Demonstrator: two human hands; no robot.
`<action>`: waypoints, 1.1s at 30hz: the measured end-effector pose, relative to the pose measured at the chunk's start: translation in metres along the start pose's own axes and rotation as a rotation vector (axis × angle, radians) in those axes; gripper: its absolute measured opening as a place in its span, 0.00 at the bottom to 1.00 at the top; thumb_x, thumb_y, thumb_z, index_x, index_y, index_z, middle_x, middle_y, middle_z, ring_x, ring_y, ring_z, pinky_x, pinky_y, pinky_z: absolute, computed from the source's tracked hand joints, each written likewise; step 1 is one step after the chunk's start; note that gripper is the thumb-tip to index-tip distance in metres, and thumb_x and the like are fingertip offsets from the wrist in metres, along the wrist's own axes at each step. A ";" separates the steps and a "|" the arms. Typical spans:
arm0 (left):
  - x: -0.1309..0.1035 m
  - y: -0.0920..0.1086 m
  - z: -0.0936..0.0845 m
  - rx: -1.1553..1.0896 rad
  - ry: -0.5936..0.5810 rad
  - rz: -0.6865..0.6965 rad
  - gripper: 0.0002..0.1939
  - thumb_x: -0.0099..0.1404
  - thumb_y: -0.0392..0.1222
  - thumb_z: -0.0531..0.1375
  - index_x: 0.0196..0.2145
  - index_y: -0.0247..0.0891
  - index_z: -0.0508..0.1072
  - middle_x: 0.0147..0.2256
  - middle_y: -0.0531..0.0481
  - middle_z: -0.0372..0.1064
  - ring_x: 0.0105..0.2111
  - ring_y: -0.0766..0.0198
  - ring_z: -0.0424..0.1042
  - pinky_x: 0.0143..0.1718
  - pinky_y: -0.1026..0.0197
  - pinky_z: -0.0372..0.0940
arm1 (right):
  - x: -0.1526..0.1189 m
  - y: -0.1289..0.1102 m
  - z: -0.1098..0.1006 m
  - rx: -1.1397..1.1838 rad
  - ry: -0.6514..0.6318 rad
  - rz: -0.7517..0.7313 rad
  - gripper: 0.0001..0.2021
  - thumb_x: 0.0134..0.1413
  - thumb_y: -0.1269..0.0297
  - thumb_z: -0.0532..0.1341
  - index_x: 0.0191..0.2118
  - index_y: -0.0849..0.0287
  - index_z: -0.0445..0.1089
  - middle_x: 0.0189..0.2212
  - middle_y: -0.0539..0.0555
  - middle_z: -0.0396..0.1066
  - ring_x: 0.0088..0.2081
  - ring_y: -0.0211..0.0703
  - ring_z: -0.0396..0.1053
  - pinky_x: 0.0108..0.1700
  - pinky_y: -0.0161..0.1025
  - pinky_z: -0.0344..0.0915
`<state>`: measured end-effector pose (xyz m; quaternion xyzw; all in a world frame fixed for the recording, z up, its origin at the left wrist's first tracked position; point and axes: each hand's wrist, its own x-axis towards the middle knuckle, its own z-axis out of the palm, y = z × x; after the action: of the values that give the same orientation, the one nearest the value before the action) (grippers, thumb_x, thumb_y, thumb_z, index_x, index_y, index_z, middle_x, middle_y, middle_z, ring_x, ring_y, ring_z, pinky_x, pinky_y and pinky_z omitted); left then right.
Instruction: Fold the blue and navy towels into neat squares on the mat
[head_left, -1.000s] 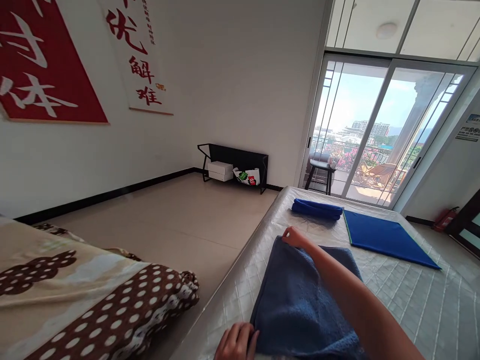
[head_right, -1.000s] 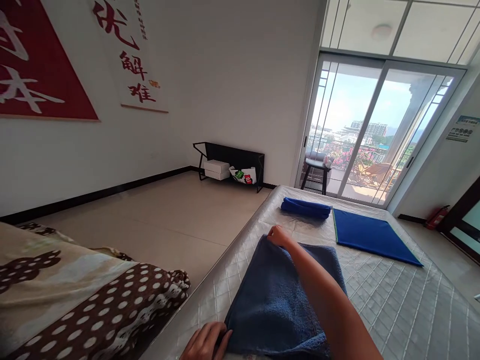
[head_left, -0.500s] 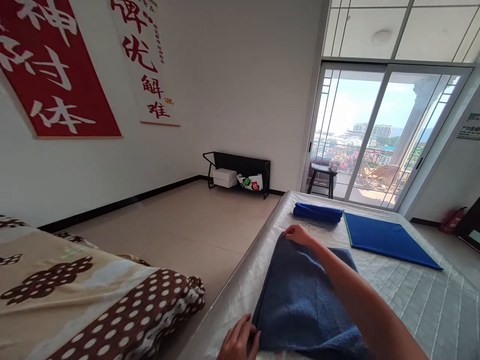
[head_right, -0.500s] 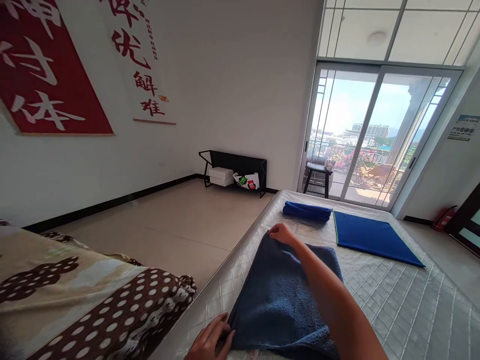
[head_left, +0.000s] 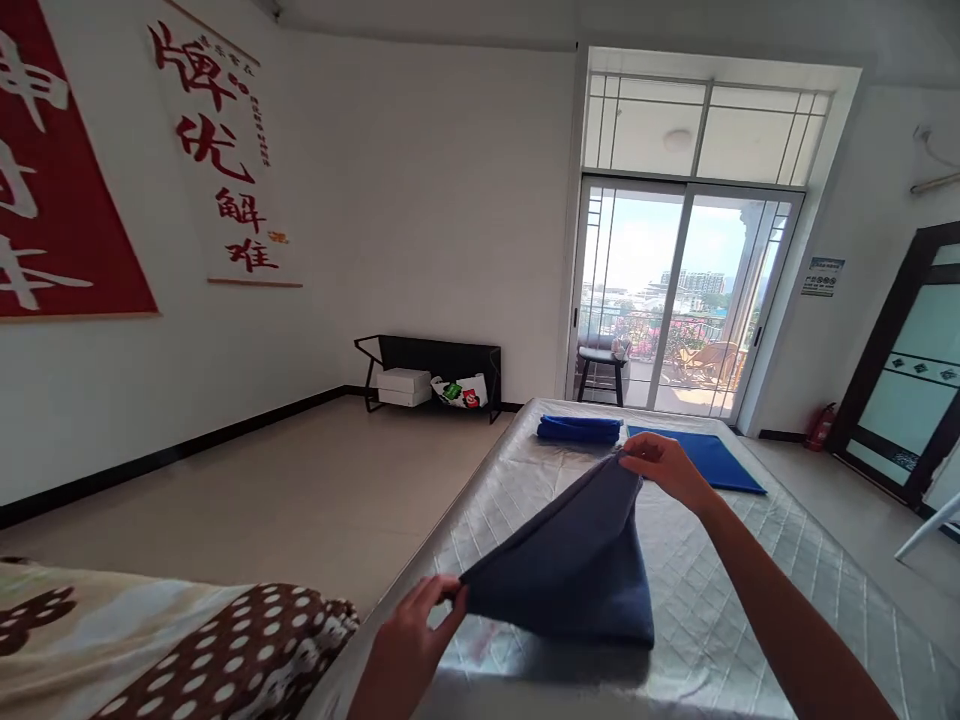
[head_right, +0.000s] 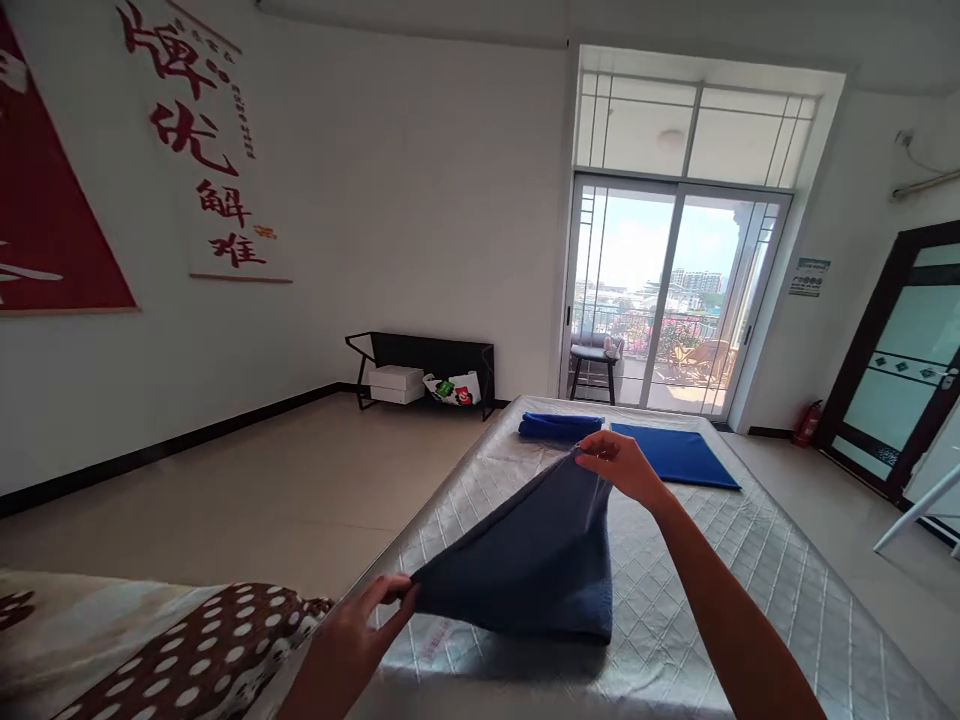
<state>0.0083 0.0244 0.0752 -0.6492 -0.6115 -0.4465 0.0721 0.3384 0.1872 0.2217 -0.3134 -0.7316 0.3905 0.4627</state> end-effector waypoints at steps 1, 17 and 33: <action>0.011 0.011 -0.012 -0.022 0.024 0.033 0.26 0.69 0.66 0.50 0.31 0.44 0.76 0.31 0.50 0.79 0.30 0.60 0.79 0.32 0.62 0.73 | -0.009 -0.011 -0.012 0.015 0.035 -0.003 0.19 0.38 0.48 0.74 0.34 0.55 0.77 0.29 0.49 0.76 0.33 0.41 0.72 0.38 0.40 0.69; 0.102 0.178 -0.133 -0.239 -0.075 0.179 0.26 0.56 0.71 0.60 0.33 0.46 0.80 0.30 0.53 0.80 0.28 0.60 0.77 0.30 0.64 0.72 | -0.160 -0.117 -0.105 0.222 0.635 -0.160 0.19 0.34 0.47 0.77 0.31 0.53 0.76 0.26 0.48 0.75 0.28 0.39 0.71 0.32 0.38 0.70; 0.100 0.155 -0.122 -0.440 -0.352 0.224 0.13 0.52 0.57 0.69 0.26 0.46 0.81 0.29 0.51 0.80 0.30 0.58 0.79 0.31 0.62 0.75 | -0.236 -0.125 -0.096 -0.168 0.645 -0.187 0.13 0.40 0.51 0.75 0.29 0.51 0.78 0.28 0.52 0.75 0.29 0.42 0.72 0.31 0.39 0.73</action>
<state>0.0667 -0.0184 0.2839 -0.7800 -0.4279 -0.4383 -0.1284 0.5033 -0.0418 0.2527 -0.3892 -0.6029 0.1658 0.6764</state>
